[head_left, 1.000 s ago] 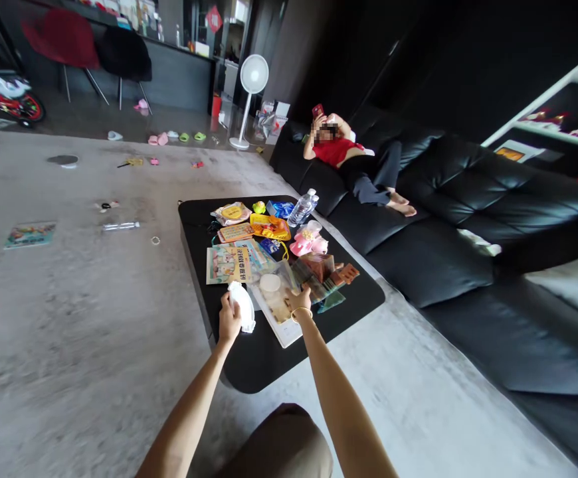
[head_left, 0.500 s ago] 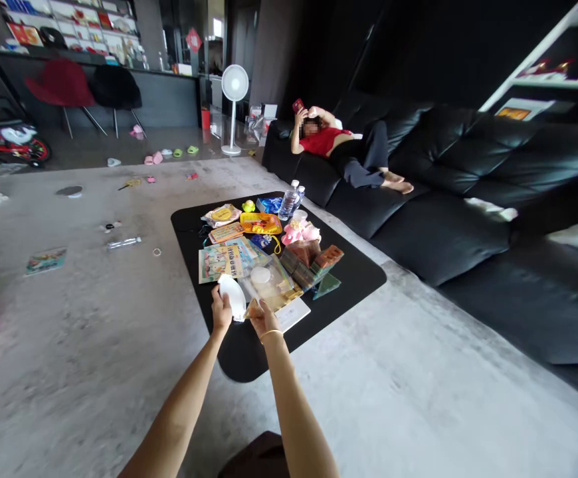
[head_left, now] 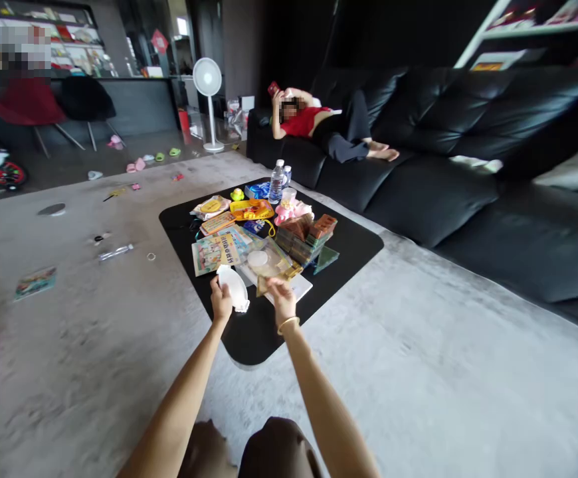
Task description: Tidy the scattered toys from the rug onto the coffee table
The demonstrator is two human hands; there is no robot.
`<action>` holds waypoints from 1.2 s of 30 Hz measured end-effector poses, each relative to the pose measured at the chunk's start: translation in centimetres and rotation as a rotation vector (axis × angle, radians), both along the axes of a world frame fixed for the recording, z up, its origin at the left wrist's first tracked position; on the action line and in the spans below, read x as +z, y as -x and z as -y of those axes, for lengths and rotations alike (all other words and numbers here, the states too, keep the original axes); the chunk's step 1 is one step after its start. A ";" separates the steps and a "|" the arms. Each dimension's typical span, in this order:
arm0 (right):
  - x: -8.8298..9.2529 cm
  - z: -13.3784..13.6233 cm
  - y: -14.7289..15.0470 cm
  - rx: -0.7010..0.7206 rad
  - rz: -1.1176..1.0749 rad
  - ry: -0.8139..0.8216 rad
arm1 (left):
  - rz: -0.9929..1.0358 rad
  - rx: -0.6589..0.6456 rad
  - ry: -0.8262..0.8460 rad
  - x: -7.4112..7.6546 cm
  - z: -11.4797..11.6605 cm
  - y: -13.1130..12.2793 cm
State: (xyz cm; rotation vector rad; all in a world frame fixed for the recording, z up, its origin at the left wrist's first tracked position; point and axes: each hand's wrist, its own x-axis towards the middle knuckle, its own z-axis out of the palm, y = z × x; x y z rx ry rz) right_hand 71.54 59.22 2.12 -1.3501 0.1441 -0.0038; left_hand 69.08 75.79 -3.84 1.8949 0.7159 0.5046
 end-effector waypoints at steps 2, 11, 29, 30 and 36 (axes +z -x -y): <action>4.0 1.8 -4.9 -0.120 0.106 0.080 | 0.008 -0.038 0.032 0.0 0.1 -0.1; 13.4 7.0 -20.0 -0.634 0.313 0.600 | 0.063 -0.253 0.199 -0.4 0.1 -0.4; 5.6 15.3 -14.4 -0.876 -0.044 0.526 | -0.020 -0.510 0.229 0.3 -1.3 0.1; 4.9 15.6 -14.5 -0.862 -0.057 0.532 | -0.021 -0.520 0.218 0.1 -1.3 0.1; 0.9 18.7 -17.4 -0.673 -0.068 0.575 | 0.064 -0.547 0.257 -1.3 -2.0 -0.2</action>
